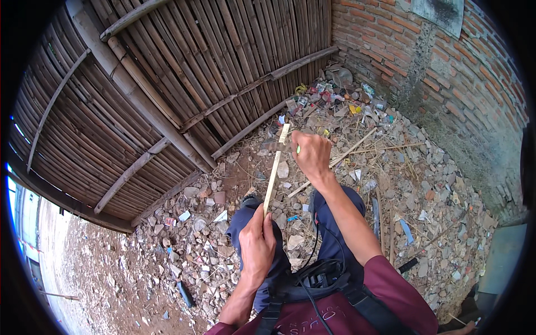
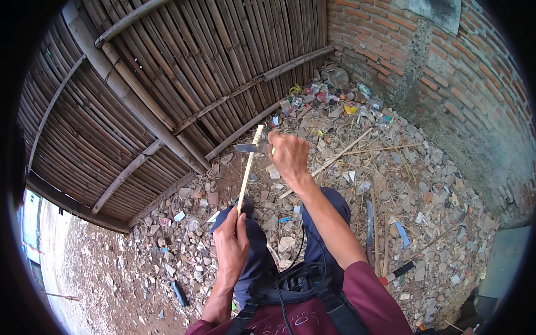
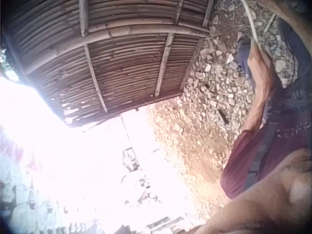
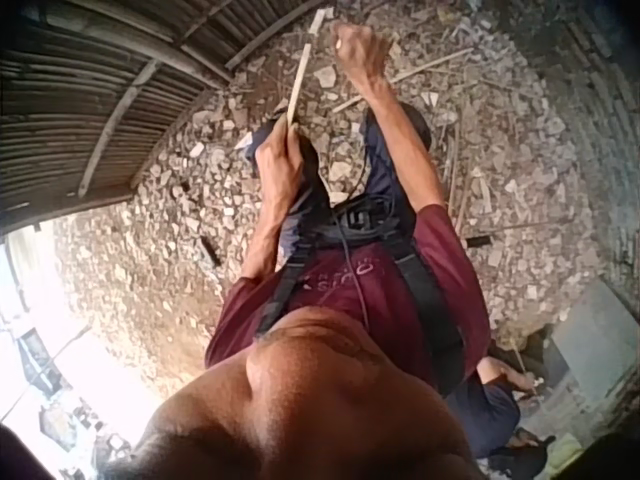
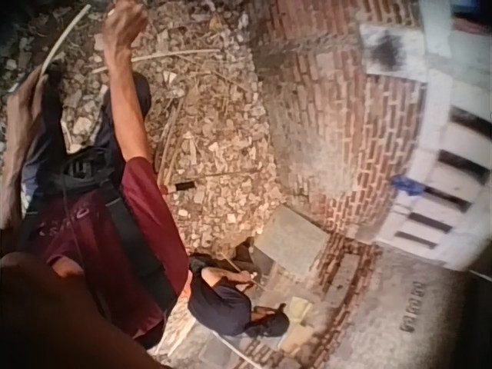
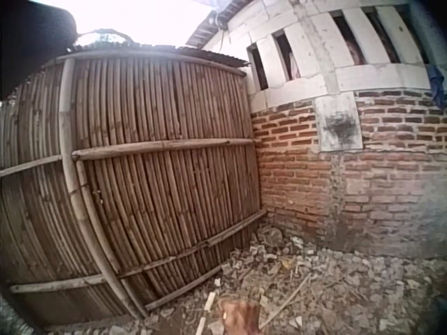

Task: The person uses a knife to shave the surface and sharpen the end of a long bamboo stick by hand. They repeat the shaving motion along the length of the stick several times.

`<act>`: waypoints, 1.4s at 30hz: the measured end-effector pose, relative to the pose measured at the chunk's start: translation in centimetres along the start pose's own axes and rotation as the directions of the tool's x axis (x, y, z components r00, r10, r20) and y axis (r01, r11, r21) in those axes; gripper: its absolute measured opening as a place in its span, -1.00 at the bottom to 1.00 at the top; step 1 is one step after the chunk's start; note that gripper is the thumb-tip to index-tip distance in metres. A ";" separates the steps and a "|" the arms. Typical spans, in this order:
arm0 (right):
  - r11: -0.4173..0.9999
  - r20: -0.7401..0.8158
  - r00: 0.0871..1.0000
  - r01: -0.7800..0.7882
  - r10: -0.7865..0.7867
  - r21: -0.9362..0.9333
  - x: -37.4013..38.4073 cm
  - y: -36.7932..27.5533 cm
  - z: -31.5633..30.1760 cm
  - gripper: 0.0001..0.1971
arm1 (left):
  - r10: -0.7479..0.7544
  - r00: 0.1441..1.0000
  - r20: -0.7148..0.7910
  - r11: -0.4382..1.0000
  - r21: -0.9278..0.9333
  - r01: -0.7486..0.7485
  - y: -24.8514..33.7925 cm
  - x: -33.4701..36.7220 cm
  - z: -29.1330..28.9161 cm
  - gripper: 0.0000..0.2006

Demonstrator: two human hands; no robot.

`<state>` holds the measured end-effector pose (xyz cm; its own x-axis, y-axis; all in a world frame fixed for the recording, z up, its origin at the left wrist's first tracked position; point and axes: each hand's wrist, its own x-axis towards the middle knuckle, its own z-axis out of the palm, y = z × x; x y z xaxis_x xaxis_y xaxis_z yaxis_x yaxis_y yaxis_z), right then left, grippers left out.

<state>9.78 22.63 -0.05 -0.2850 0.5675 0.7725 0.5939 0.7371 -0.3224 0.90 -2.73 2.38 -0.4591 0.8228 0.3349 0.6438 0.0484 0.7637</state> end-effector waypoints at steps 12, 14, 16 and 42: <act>0.997 0.045 0.997 0.055 -0.058 0.060 -0.4 -0.7 -0.1 -0.83 | -0.060 0.996 0.067 0.998 -0.006 0.061 0.0 0.0 -1.1 -0.75; 0.995 0.062 0.996 0.061 -0.066 0.079 -0.2 -1.0 -0.4 -0.84 | 0.020 1.000 0.011 1.000 0.000 -0.020 -0.4 -0.2 -0.9 -0.74; 0.996 0.044 0.998 0.043 -0.046 0.079 0.0 -1.1 -0.8 -0.87 | -0.001 1.000 0.024 1.000 0.002 0.001 0.1 -0.1 -1.0 -0.73; 0.996 0.019 0.999 0.043 -0.045 0.080 0.3 0.2 -1.4 -0.88 | 0.104 0.994 -0.014 0.990 0.094 -0.102 -0.8 -0.8 1.8 -0.62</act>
<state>10.86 22.48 0.85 -0.3256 0.5408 0.7756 0.5188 0.7880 -0.3317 1.85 -2.40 0.50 -0.3985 0.8152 0.4202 0.7417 0.0170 0.6705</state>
